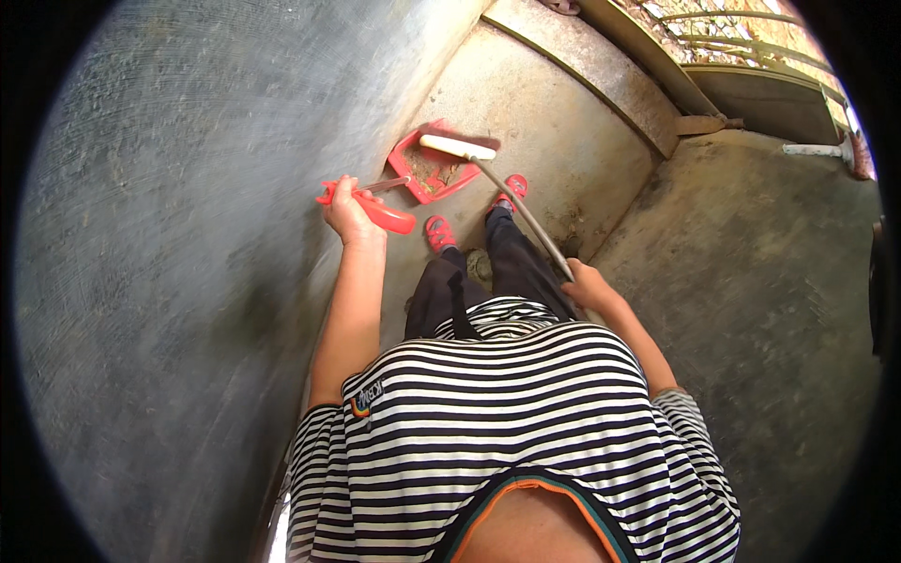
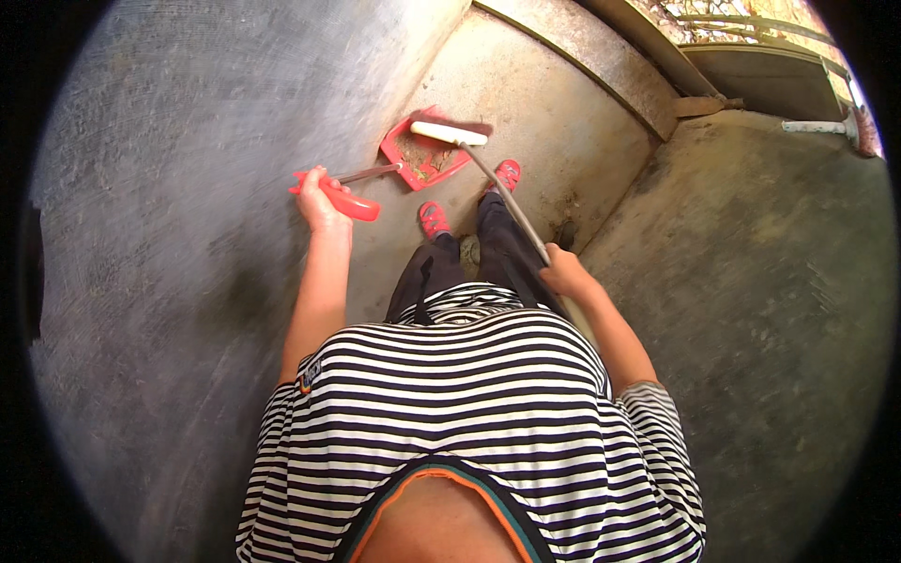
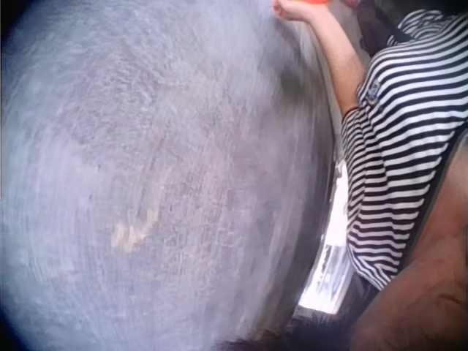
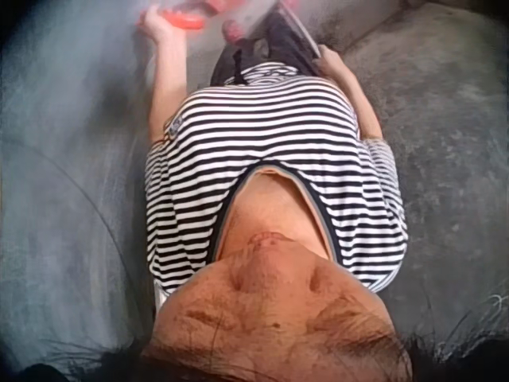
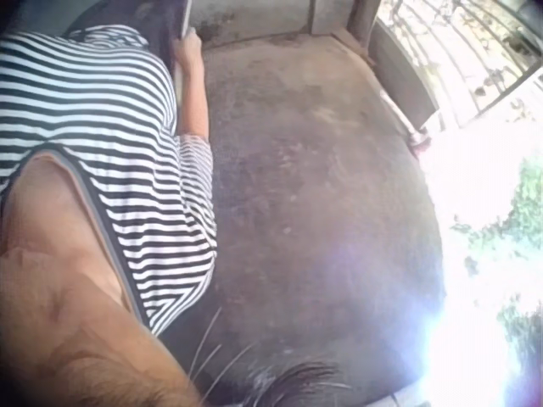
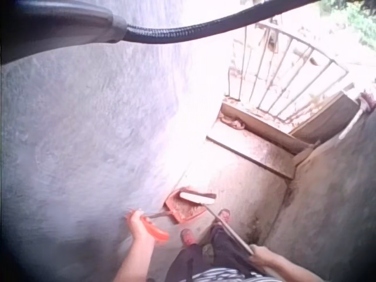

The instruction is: The person sweeps debris on a concrete staircase using a broom and dustpan, then disposes of the collected debris off-camera. The person repeats the sweeping and disposal process multiple times.

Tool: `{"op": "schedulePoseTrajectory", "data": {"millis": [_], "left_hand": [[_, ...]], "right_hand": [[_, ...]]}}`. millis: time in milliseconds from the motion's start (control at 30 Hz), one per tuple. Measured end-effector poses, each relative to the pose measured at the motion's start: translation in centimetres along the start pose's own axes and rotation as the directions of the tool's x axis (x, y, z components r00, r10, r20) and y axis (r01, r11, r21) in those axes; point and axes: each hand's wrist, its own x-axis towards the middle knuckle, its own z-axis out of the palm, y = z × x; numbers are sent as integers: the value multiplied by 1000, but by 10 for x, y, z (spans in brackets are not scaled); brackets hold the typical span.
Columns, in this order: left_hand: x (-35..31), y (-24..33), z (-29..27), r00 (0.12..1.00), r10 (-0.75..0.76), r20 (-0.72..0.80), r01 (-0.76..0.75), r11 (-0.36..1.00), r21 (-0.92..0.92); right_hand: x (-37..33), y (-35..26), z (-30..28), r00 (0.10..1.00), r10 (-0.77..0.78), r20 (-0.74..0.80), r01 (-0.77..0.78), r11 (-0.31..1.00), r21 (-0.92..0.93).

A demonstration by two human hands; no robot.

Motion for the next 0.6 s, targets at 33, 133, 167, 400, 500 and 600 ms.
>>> {"op": "schedulePoseTrajectory", "data": {"millis": [33, 133, 167, 400, 500, 600], "left_hand": [[-2, 1, 0, 1000, -5, -26, 5, 1000, -4], [-9, -3, -7, 996, -60, -59, 60, 998, 12], [-12, -4, -15, 994, -84, -70, 85, 996, 22], [-42, -16, -54, 987, -97, -131, 95, 995, -18], [-41, -27, -55, 983, -25, -183, 22, 1000, -14], [-34, -23, -50, 986, 8, -164, -16, 999, -49]], "right_hand": [[-25, -18, -37, 995, 55, 85, -68, 985, 156], [-46, -12, -81, 992, 115, 52, -122, 980, 159], [-45, -5, -89, 992, 123, 27, -125, 980, 153], [39, 52, -108, 922, 205, -330, -189, 979, 81], [51, 63, -61, 920, 191, -343, -204, 979, -2], [33, 47, -9, 982, 91, -165, -116, 983, -145]]}}
